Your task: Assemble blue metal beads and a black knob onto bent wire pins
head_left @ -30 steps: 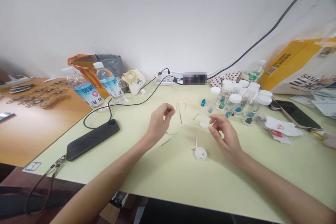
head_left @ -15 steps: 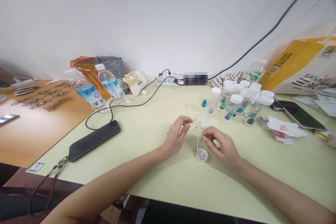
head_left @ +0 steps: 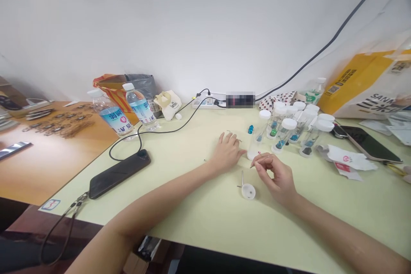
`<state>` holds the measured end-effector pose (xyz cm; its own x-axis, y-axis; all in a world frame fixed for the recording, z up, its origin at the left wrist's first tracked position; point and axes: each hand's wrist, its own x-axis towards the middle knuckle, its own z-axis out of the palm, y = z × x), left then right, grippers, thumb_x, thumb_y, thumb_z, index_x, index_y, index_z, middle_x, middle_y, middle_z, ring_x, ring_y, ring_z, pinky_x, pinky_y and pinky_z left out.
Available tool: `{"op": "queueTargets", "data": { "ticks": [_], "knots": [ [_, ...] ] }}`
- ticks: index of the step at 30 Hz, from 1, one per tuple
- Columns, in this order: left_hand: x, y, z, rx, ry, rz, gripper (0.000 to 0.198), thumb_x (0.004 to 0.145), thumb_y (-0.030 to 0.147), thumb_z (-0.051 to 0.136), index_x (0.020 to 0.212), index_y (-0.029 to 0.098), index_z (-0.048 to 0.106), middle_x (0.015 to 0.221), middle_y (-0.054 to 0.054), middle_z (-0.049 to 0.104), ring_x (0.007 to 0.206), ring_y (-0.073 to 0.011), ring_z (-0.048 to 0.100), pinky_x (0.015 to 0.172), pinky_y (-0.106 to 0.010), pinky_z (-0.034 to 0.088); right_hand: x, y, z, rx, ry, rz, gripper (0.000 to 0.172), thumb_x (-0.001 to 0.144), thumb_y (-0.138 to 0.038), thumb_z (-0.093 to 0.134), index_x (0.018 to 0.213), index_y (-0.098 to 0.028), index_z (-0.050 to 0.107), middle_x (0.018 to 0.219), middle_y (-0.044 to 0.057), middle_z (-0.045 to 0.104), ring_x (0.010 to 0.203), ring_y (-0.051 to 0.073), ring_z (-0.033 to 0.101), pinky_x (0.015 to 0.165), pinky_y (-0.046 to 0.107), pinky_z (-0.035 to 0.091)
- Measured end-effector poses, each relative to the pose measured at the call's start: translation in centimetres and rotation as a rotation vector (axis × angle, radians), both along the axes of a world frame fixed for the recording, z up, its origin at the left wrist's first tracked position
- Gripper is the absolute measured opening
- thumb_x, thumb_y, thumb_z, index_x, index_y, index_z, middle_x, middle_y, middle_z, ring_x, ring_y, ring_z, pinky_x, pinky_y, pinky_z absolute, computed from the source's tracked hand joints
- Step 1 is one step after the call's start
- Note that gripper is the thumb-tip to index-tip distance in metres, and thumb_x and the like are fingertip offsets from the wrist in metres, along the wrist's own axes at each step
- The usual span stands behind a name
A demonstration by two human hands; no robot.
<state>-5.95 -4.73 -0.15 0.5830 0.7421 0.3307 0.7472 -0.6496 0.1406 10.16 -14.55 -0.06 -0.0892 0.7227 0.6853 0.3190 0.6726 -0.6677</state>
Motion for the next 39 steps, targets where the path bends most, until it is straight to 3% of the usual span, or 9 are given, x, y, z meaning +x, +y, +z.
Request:
{"op": "queueTargets", "data": {
  "ticks": [4,7,11,15,32,39],
  "knots": [
    [3.2,3.9,0.6,-0.016,-0.097,0.062,0.032,0.094,0.023,0.042,0.121,0.013,0.054,0.132,-0.013,0.052,0.127,-0.0231,0.045,0.108,-0.042,0.038,-0.1,0.2,-0.1,-0.012,0.0,-0.021,0.01,0.091,-0.015,0.049,0.084,-0.023,0.05,0.078,0.003,0.06,0.082,0.017,0.06,0.075,0.035,0.049],
    [5.7,6.2,0.7,-0.083,-0.157,0.104,0.036,0.09,0.033,0.053,0.121,0.014,0.053,0.123,-0.011,0.056,0.11,-0.0215,0.056,0.093,-0.044,0.049,0.0,0.2,-0.1,-0.028,-0.01,-0.034,0.009,0.091,-0.018,0.049,0.084,-0.023,0.049,0.077,0.004,0.06,0.081,0.017,0.06,0.073,0.035,0.05],
    [7.5,7.5,0.2,-0.183,-0.191,0.084,0.034,0.09,0.034,0.052,0.118,0.015,0.055,0.119,-0.01,0.057,0.103,-0.0189,0.059,0.088,-0.04,0.052,0.1,0.1,-0.2,-0.047,-0.023,-0.032,0.009,0.092,-0.022,0.048,0.083,-0.022,0.049,0.076,0.004,0.059,0.079,0.018,0.061,0.06,0.03,0.048],
    [7.8,8.1,-0.3,-0.244,-0.225,0.085,0.033,0.091,0.034,0.052,0.117,0.015,0.055,0.118,-0.01,0.058,0.103,-0.0187,0.059,0.088,-0.04,0.052,0.1,0.0,-0.2,-0.064,-0.033,-0.006,0.009,0.092,-0.023,0.048,0.082,-0.022,0.049,0.077,0.003,0.058,0.076,0.017,0.061,0.056,0.028,0.046],
    [6.0,7.3,-0.9,-0.249,-0.488,-0.006,0.031,0.091,0.034,0.052,0.115,0.015,0.056,0.116,-0.009,0.059,0.101,-0.0182,0.059,0.087,-0.039,0.052,-0.2,-0.3,-0.2,-0.084,-0.032,-0.003,0.009,0.092,-0.025,0.048,0.083,-0.022,0.05,0.078,0.003,0.058,0.065,0.014,0.057,0.052,0.027,0.044],
    [2.7,4.0,-0.1,-0.184,-0.776,-0.013,0.014,0.08,0.011,0.062,0.094,0.013,0.061,0.11,-0.008,0.055,0.086,-0.0108,0.06,0.085,-0.03,0.052,0.1,-0.4,-0.2,-0.108,-0.005,-0.046,0.003,0.09,-0.025,0.053,0.091,-0.022,0.055,0.079,0.003,0.059,0.06,0.012,0.054,0.049,0.025,0.041]
  ]
}}
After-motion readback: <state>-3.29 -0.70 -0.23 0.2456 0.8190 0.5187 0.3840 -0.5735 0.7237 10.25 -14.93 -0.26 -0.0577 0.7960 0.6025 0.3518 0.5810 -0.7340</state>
